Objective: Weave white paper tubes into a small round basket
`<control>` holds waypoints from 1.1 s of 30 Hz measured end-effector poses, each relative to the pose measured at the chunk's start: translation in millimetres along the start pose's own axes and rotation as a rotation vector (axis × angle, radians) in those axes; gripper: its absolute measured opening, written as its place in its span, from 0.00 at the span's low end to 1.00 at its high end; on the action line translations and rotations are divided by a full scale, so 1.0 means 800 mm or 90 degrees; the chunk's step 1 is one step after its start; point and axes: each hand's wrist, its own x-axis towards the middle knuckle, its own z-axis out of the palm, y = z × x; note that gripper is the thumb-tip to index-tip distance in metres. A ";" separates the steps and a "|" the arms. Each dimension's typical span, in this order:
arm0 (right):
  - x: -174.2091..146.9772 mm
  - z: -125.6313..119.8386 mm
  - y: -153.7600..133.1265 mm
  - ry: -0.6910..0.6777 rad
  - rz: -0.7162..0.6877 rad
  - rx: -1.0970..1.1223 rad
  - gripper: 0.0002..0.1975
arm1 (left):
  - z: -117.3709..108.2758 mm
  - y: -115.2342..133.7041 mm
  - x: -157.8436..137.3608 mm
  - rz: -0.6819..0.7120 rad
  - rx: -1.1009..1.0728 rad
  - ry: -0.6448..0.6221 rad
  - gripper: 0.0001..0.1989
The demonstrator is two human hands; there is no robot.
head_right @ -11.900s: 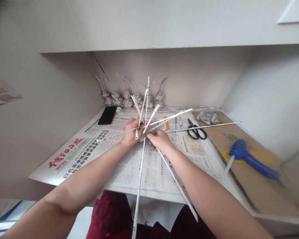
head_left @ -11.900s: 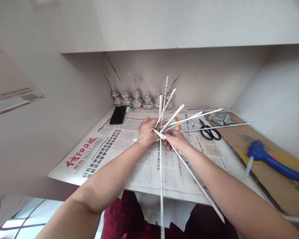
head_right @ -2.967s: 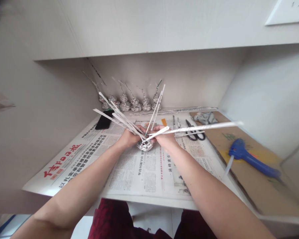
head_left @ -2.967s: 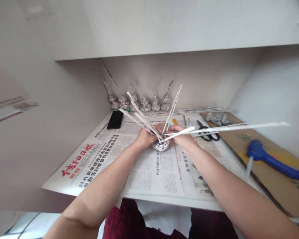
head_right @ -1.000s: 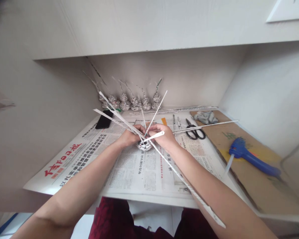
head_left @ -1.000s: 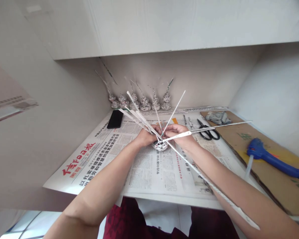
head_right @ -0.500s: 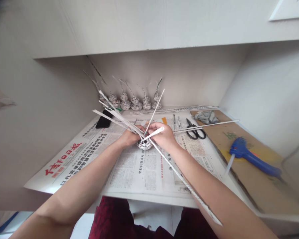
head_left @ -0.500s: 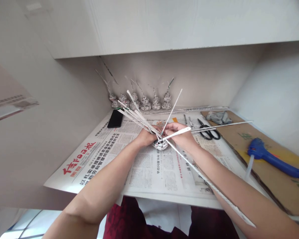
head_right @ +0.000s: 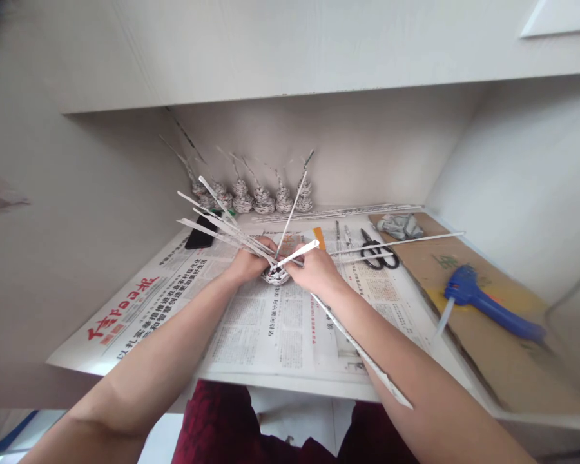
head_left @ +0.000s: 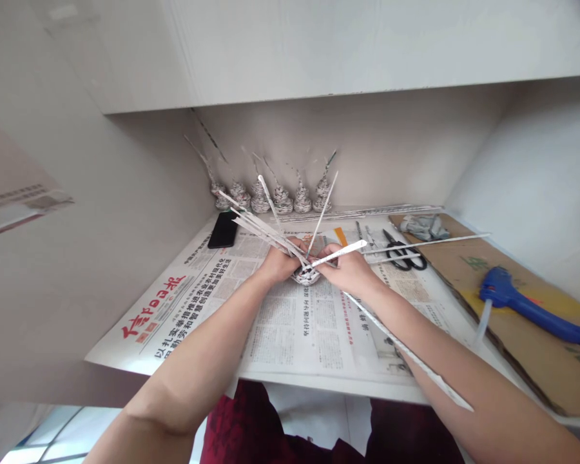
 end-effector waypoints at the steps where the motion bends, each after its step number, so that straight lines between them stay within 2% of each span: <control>1: 0.000 0.000 0.000 0.002 0.000 0.002 0.12 | 0.000 0.000 0.000 0.002 0.006 -0.002 0.06; 5: 0.002 0.003 0.002 0.008 0.004 0.018 0.12 | 0.000 -0.003 0.001 0.005 0.027 0.001 0.06; 10: 0.002 0.004 0.005 0.013 0.002 -0.027 0.13 | -0.001 -0.001 0.000 -0.006 0.037 0.007 0.08; 15: 0.002 0.005 0.010 -0.035 -0.045 -0.072 0.08 | -0.002 0.004 -0.001 -0.029 0.002 -0.019 0.08; 20: 0.004 0.005 0.012 -0.081 -0.077 -0.055 0.06 | -0.001 0.003 0.000 -0.062 -0.044 -0.037 0.11; 24: 0.003 0.004 0.012 -0.088 -0.091 -0.033 0.05 | -0.001 0.003 0.001 -0.051 -0.043 -0.044 0.12; 29: 0.004 0.002 0.010 -0.056 -0.048 -0.030 0.07 | 0.000 0.003 0.001 -0.008 0.001 -0.014 0.11; 33: 0.004 0.000 0.012 -0.017 -0.010 -0.033 0.09 | 0.003 -0.003 0.000 -0.021 -0.005 -0.010 0.10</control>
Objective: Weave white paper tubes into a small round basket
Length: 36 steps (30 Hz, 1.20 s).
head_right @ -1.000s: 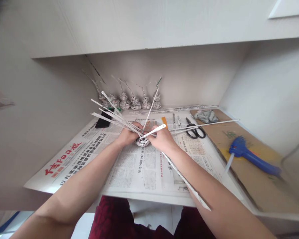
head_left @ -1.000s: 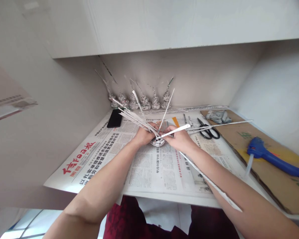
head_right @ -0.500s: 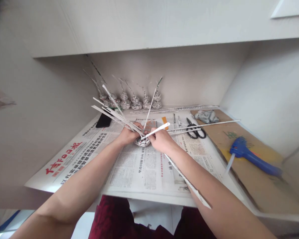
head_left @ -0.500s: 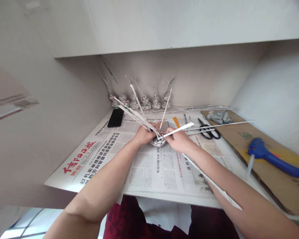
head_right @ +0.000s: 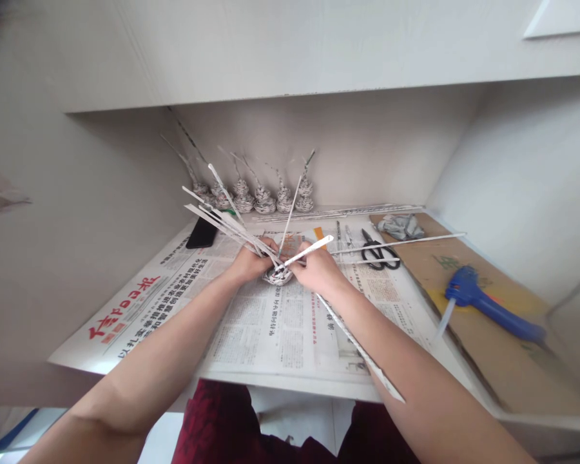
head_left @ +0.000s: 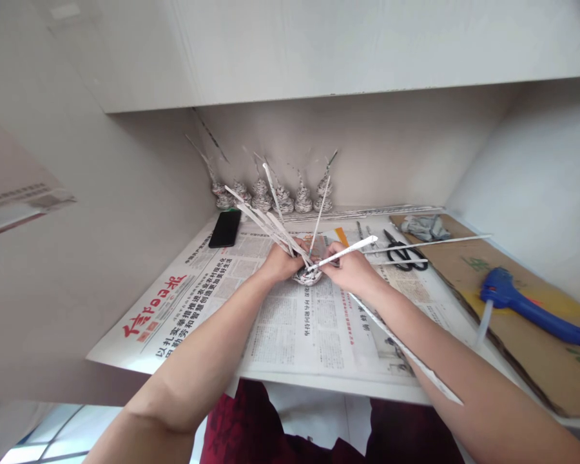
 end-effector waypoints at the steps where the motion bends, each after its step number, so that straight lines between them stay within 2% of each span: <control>1: 0.000 0.000 0.001 0.007 -0.003 0.000 0.09 | 0.001 -0.002 0.000 -0.010 -0.009 -0.001 0.10; 5: -0.002 0.002 0.001 0.039 -0.052 0.023 0.10 | 0.000 -0.005 0.001 -0.007 -0.028 -0.021 0.09; 12: -0.008 0.004 -0.009 0.057 -0.200 0.065 0.17 | -0.006 0.004 0.002 0.072 0.061 -0.083 0.06; 16: -0.010 -0.002 -0.017 0.117 -0.269 0.004 0.15 | -0.003 0.008 -0.001 0.078 0.092 -0.034 0.06; 18: -0.012 -0.005 -0.021 0.171 -0.306 -0.016 0.11 | -0.002 0.006 -0.002 0.051 0.099 0.013 0.06; 20: -0.012 -0.006 -0.022 0.186 -0.326 -0.028 0.06 | -0.001 0.001 -0.002 0.013 0.084 0.058 0.06; 22: -0.012 -0.004 -0.018 0.131 -0.306 -0.059 0.03 | -0.002 -0.005 -0.001 -0.019 0.055 0.094 0.05; 26: -0.008 0.006 -0.004 -0.007 -0.190 -0.140 0.03 | -0.003 -0.017 0.002 -0.055 0.047 0.130 0.06; 28: -0.005 0.007 0.000 0.002 -0.162 -0.150 0.04 | -0.002 -0.019 0.002 -0.059 0.058 0.133 0.06; 32: -0.004 0.001 -0.005 0.105 -0.188 -0.064 0.07 | 0.001 -0.011 0.000 -0.064 0.057 0.114 0.06; 34: -0.005 0.000 -0.010 0.100 -0.185 0.017 0.09 | 0.002 -0.005 -0.002 -0.053 0.057 0.098 0.06; 36: -0.007 0.001 -0.013 0.055 -0.157 0.086 0.10 | 0.003 0.000 -0.003 -0.040 0.064 0.087 0.07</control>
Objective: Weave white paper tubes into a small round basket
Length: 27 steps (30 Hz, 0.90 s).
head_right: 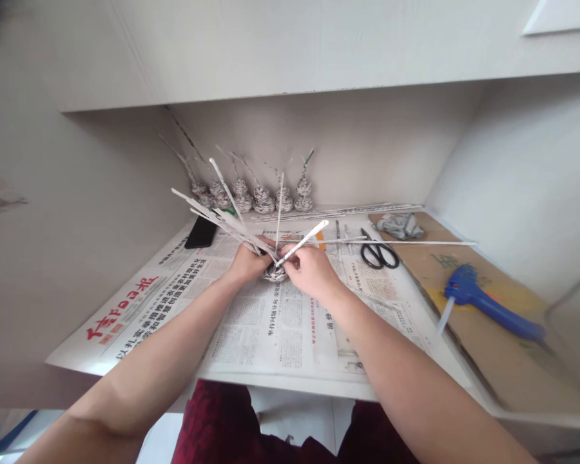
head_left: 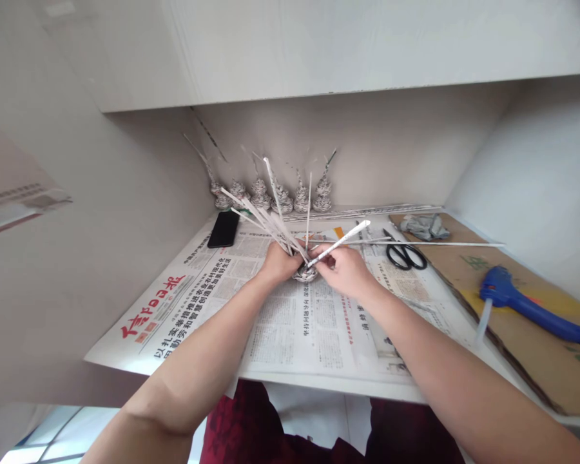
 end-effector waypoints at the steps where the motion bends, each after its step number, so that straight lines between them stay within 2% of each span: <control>1: -0.001 0.001 -0.001 -0.017 0.017 0.023 0.09 | 0.000 0.002 -0.001 0.007 0.004 -0.003 0.07; 7: -0.003 0.005 -0.001 -0.022 0.014 0.061 0.05 | -0.002 0.010 -0.004 0.068 0.001 -0.037 0.10; 15: -0.003 0.003 -0.002 -0.035 0.030 0.047 0.06 | -0.001 0.007 -0.005 0.085 0.032 -0.045 0.09; 21: -0.004 0.003 -0.005 -0.057 -0.019 0.062 0.02 | 0.000 0.007 -0.003 0.070 -0.001 -0.070 0.08; 27: -0.001 0.006 -0.002 0.007 0.097 0.140 0.04 | -0.001 0.005 0.000 0.056 -0.027 -0.091 0.08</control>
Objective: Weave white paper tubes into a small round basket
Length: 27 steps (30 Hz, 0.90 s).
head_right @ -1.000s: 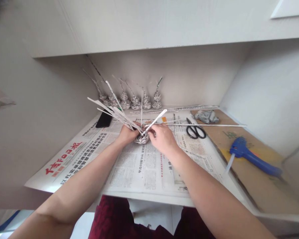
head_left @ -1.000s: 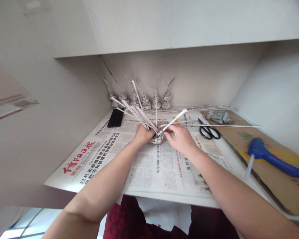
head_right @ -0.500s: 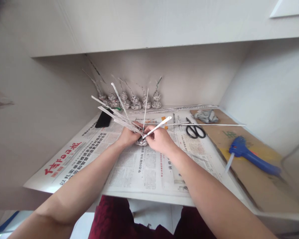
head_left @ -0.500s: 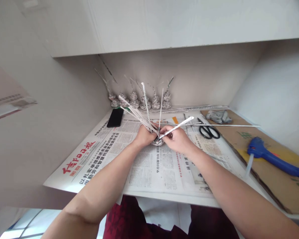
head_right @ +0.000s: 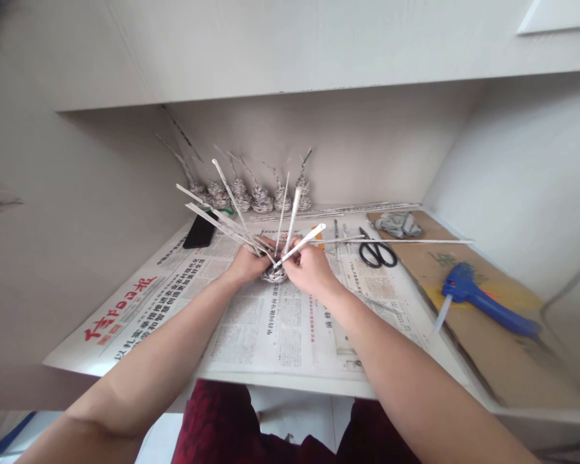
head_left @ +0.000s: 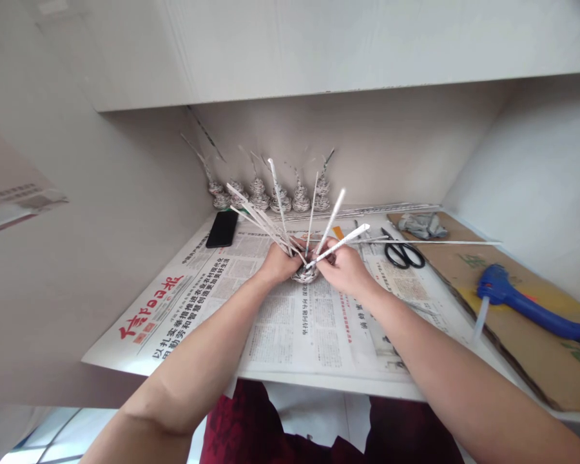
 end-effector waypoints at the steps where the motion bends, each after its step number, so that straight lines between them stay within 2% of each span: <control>1: 0.000 0.000 0.000 0.005 0.006 0.006 0.04 | 0.000 -0.001 0.000 -0.004 -0.005 -0.001 0.08; 7: 0.002 0.004 0.002 0.002 0.038 0.046 0.05 | 0.001 -0.007 0.001 -0.007 -0.010 -0.004 0.10; 11: 0.007 0.005 0.011 0.045 0.100 0.094 0.07 | 0.000 -0.008 0.002 -0.025 -0.025 0.001 0.10; 17: 0.011 0.004 0.023 0.090 0.124 0.031 0.08 | 0.002 -0.010 0.004 -0.042 -0.057 0.011 0.08; 19: 0.011 0.006 0.024 0.120 0.107 0.077 0.10 | 0.003 -0.010 0.004 -0.042 -0.058 0.022 0.07; 22: 0.012 0.012 0.021 0.147 0.096 0.220 0.11 | 0.003 -0.008 0.004 -0.035 -0.056 0.017 0.06; 27: 0.017 0.013 0.012 0.166 0.159 0.399 0.13 | 0.000 -0.002 0.003 -0.046 -0.086 -0.012 0.08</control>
